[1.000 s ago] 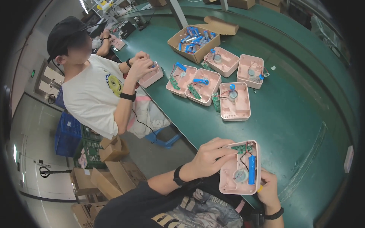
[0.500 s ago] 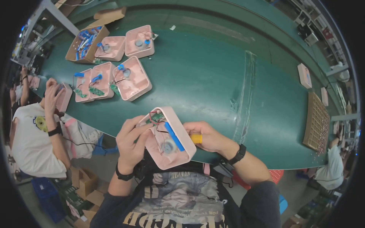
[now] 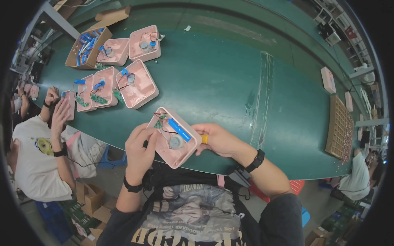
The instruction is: The person assembles electronic devices by hand, fitting a circuit board and a battery into a pink plastic case. They then use a soldering iron to connect the components before placing the unit on the table and repeating the process.
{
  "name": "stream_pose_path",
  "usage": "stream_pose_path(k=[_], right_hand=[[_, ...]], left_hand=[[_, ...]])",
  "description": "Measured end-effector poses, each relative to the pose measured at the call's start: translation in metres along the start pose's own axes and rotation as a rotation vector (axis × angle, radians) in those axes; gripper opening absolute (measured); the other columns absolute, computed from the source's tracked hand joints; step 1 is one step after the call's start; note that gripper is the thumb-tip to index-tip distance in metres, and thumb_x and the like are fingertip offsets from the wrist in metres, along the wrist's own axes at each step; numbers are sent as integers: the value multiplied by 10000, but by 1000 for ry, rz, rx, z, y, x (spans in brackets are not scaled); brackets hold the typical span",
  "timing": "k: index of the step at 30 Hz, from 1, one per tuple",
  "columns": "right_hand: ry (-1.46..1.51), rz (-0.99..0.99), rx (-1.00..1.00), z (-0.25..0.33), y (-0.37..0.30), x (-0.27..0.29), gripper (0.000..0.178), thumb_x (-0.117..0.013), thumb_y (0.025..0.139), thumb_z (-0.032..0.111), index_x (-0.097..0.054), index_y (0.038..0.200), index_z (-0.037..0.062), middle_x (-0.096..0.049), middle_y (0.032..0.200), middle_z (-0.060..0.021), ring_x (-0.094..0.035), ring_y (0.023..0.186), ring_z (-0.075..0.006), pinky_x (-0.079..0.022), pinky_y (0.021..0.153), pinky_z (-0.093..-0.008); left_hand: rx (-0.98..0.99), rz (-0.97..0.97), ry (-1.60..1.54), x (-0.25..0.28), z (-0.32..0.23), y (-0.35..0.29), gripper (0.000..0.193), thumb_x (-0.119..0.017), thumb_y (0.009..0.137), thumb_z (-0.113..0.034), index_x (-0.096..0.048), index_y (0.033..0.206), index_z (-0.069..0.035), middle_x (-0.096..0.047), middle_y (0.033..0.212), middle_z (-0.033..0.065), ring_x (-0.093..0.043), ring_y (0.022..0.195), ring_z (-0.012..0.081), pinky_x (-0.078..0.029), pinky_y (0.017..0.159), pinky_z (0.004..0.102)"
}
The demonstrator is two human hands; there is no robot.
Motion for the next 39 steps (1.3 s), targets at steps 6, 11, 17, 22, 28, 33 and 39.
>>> stream_pose_path(k=[6,11,17,22,28,33,39], right_hand=[[-176,9,20,4,2,0,429,-665,1015,-34,-574,1434,-22,-738,1236,-82,-716,1071,-134,-585,863,-262],[-169,-3,12,2,3,-2,435,-695,1013,3,-580,1431,-25,-738,1233,-74,-715,1068,-127,-584,867,-263],[-245,-15,55,4,3,-11,410,-602,1019,-47,-602,1426,4,-741,1127,-52,-707,958,-117,-582,815,-275],[-316,19,131,2,3,-8,382,-587,1017,-67,-627,1392,-6,-743,1120,-57,-710,991,-120,-587,831,-276],[-315,-28,81,10,2,-12,373,-579,1014,-78,-634,1377,-15,-745,1133,-68,-713,1020,-125,-593,844,-282],[-306,-26,73,8,4,-9,375,-572,1010,-88,-635,1373,-16,-744,1153,-75,-712,1032,-127,-592,848,-282],[-317,-29,95,7,4,-10,370,-568,1005,-98,-641,1356,-9,-742,1149,-72,-709,1038,-126,-587,857,-280]], left_hand=[[110,128,-6,8,-10,10,236,-726,922,-1,-753,1153,-42,-701,1188,168,-705,890,325,-571,773,404],[77,236,-73,11,-4,10,258,-657,937,26,-755,1166,-41,-635,1337,193,-693,1055,365,-565,897,406],[197,245,-311,9,-2,11,257,-641,912,12,-765,1136,-13,-613,1405,208,-637,1204,390,-524,1024,431],[241,339,-205,13,-10,23,212,-700,869,-73,-782,1046,10,-647,1390,213,-624,1244,392,-506,1065,448],[248,377,-95,12,-18,35,230,-758,824,-141,-783,977,30,-679,1355,217,-662,1201,398,-532,1028,444],[293,372,-232,17,-17,37,232,-761,814,-133,-773,969,40,-690,1346,213,-706,1109,411,-563,961,437],[286,358,-192,14,-21,37,193,-770,820,-94,-778,964,34,-701,1342,199,-704,1135,372,-563,960,427]])
Point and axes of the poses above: each hand's wrist, its own y-axis towards the middle knuckle, its own x-axis out of the back of the hand, z = x × y, the point moved 1 cm from there along y, towards the middle knuckle
